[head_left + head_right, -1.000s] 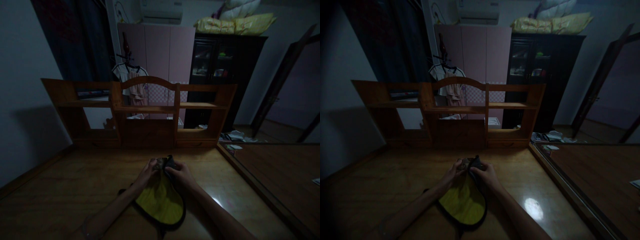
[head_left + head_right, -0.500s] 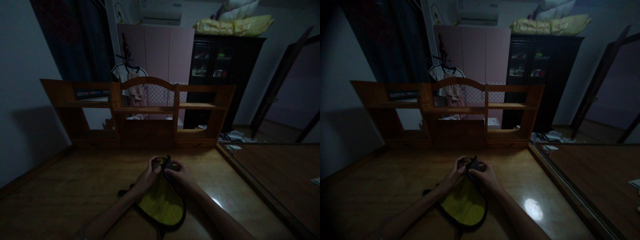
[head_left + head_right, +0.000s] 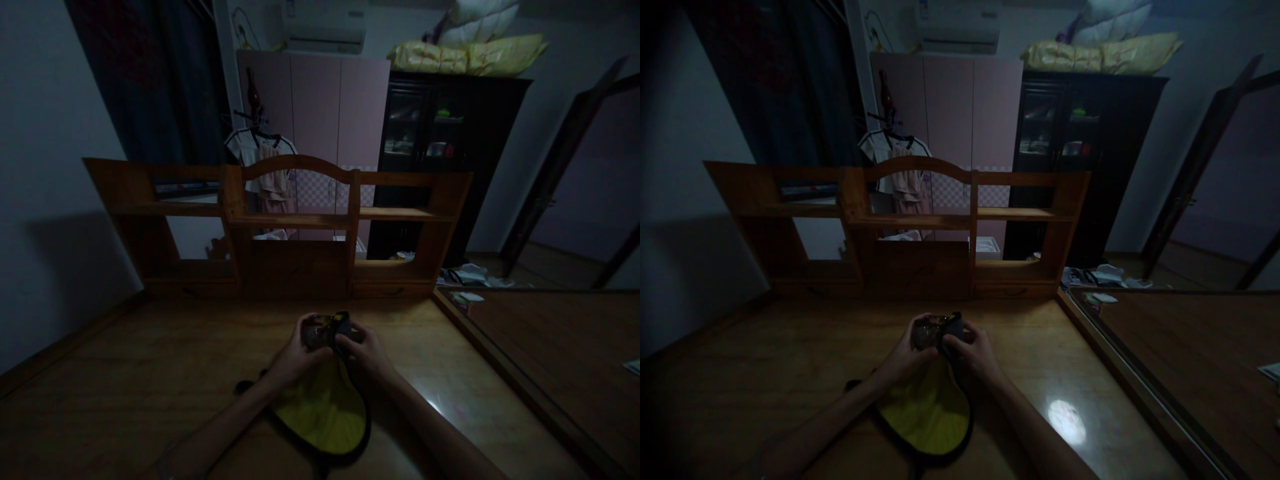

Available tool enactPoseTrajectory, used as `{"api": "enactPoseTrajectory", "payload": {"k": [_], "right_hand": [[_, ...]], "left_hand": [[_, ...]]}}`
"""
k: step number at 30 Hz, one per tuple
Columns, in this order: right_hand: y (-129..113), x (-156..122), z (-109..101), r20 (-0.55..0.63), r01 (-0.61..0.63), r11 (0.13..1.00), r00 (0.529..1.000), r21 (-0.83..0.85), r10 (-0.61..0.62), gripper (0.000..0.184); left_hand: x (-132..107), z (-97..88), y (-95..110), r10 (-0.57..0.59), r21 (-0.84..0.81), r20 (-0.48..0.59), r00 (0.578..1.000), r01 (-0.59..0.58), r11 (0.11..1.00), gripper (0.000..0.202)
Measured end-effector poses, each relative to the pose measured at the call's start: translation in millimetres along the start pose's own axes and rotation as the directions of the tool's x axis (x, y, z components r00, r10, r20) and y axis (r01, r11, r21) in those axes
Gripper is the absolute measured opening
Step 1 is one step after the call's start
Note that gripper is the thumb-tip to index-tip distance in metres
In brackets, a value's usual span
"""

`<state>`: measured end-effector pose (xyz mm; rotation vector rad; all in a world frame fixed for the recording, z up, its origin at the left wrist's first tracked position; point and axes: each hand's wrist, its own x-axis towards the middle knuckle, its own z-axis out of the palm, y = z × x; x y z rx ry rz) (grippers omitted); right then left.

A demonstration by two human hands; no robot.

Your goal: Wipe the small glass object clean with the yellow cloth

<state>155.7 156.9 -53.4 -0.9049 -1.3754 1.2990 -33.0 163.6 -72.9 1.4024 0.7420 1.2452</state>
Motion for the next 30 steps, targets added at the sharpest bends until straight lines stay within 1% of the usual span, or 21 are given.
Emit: {"api": "enactPoseTrajectory", "payload": {"k": [2, 5, 10, 14, 18, 21, 23, 27, 30], "right_hand": [[-1, 0, 0, 0.007, 0.003, 1.000, 1.000, 0.001, -0.003, 0.041], [-3, 0, 0, 0.022, 0.001, 1.000, 1.000, 0.009, -0.001, 0.041], [-6, -1, 0, 0.024, 0.010, 0.999, 1.000, 0.039, -0.011, 0.038], [-9, -2, 2, 0.015, -0.005, 0.999, 1.000, 0.039, 0.004, 0.044], [-11, -3, 4, 0.022, -0.005, 0.997, 1.000, 0.079, 0.003, 0.043], [-10, -4, 5, 0.020, -0.002, 0.997, 1.000, 0.081, 0.000, 0.041], [-8, -4, 6, 0.016, -0.011, 0.996, 1.000, 0.088, 0.010, 0.041], [-6, -4, 6, 0.025, -0.050, 0.992, 0.999, 0.114, 0.048, 0.041], [-4, -3, 7, 0.038, -0.068, 0.989, 0.997, 0.132, 0.063, 0.041]], "left_hand": [[1, -0.1, 1, 0.028, 0.007, -0.028, 0.999, -0.028, 1.000, 0.078], [1, 0.7, 4, 0.043, -0.013, -0.037, 0.998, -0.044, 0.999, 0.076], [-3, 5.9, 15, 0.015, -0.074, -0.036, 0.999, -0.018, 0.997, 0.070], [-5, 8.4, 22, 0.019, -0.093, -0.050, 0.999, -0.024, 0.995, 0.066], [-5, 8.1, 25, 0.035, -0.041, -0.042, 0.999, -0.037, 0.998, 0.059], [-4, 8.6, 27, 0.053, 0.014, -0.061, 0.997, -0.052, 0.999, 0.056], [-4, 9.7, 27, 0.066, 0.039, -0.067, 0.996, -0.064, 0.997, 0.059], [-6, 12.6, 28, 0.092, 0.073, -0.029, 0.995, -0.090, 0.993, 0.067], [-8, 12.9, 29, 0.105, 0.126, -0.024, 0.994, -0.101, 0.987, 0.072]]}}
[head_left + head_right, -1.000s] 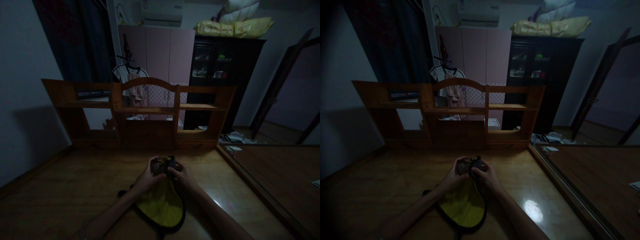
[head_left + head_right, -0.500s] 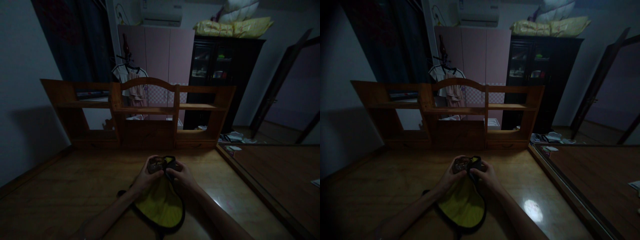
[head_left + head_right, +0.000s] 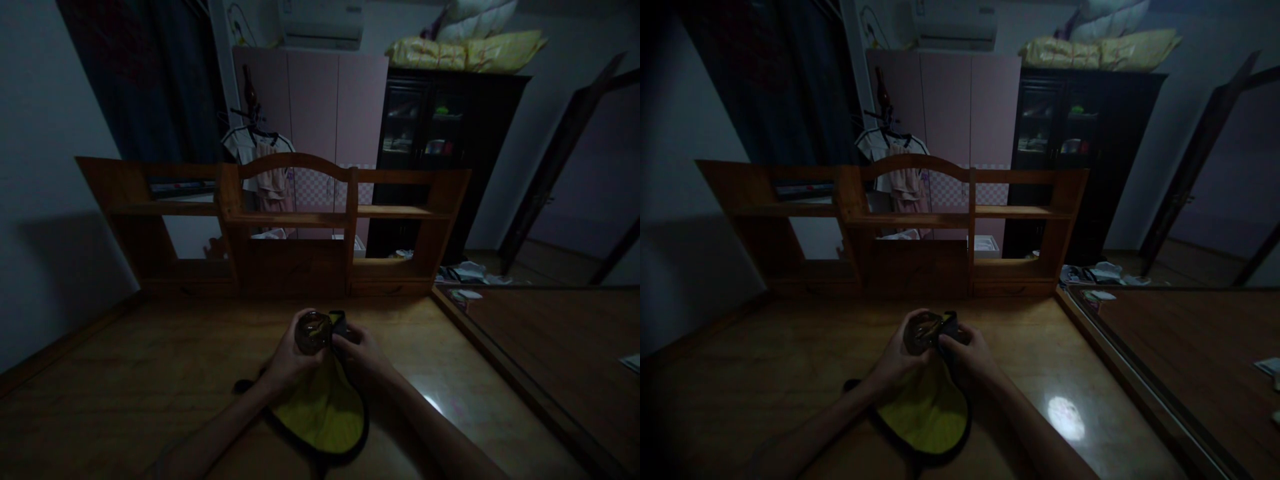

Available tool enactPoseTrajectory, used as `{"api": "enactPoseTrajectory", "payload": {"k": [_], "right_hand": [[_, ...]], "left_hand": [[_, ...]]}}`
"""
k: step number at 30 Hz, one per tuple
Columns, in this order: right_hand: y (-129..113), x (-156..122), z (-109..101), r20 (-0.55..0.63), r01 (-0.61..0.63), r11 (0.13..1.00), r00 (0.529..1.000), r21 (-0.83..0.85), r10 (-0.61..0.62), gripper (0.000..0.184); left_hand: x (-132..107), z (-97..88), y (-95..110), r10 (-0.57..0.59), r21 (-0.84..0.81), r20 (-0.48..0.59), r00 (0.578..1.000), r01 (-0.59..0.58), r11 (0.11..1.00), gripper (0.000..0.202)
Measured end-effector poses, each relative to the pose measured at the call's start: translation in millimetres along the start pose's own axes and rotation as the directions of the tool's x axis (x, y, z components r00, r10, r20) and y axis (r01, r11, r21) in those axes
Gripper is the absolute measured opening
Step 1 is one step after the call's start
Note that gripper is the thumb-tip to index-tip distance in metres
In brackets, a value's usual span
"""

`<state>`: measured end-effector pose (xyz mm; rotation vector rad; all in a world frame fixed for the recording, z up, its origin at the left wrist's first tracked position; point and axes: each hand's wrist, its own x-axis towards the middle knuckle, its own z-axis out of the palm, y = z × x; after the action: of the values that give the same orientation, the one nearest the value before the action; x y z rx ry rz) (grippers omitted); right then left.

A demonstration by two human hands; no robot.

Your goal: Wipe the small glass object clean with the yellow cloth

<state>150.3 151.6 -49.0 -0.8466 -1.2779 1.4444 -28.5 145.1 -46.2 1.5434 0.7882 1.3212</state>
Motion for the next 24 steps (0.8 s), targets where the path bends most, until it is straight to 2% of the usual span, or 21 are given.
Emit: {"api": "enactPoseTrajectory", "payload": {"k": [4, 7, 10, 13, 15, 18, 21, 24], "right_hand": [[1, 1, 1, 0.031, 0.019, 0.999, 0.999, 0.028, -0.019, 0.042], [3, 1, 1, 0.030, 0.023, 0.999, 0.999, 0.027, -0.024, 0.039], [7, 0, 1, 0.051, 0.050, 0.999, 0.997, -0.009, -0.050, 0.035], [12, -1, 0, 0.079, 0.067, 0.997, 0.995, -0.047, -0.063, 0.037], [14, -2, 1, 0.085, 0.070, 0.996, 0.994, -0.051, -0.065, 0.038], [14, -2, 2, 0.104, 0.080, 0.996, 0.992, -0.042, -0.076, 0.037], [12, -2, 3, 0.098, 0.053, 0.998, 0.994, -0.027, -0.050, 0.037], [7, -3, 6, 0.081, -0.022, 1.000, 0.997, 0.001, 0.022, 0.035]], "left_hand": [[-2, -3.3, 2, 0.021, 0.111, 0.037, 0.999, -0.025, 0.993, 0.081], [-4, -7.0, 0, 0.121, 0.298, 0.108, 0.987, -0.148, 0.943, 0.088], [-6, -10.0, -7, 0.280, 0.507, 0.228, 0.932, -0.359, 0.783, 0.086], [-9, -11.5, -13, 0.338, 0.631, 0.348, 0.874, -0.485, 0.605, 0.086], [-10, -12.0, -14, 0.322, 0.679, 0.383, 0.866, -0.500, 0.537, 0.089], [-13, -11.9, -11, 0.295, 0.724, 0.382, 0.876, -0.482, 0.494, 0.089], [-15, -10.9, -8, 0.297, 0.740, 0.341, 0.892, -0.450, 0.501, 0.088], [-16, -9.7, -8, 0.315, 0.724, 0.281, 0.907, -0.416, 0.551, 0.085]]}}
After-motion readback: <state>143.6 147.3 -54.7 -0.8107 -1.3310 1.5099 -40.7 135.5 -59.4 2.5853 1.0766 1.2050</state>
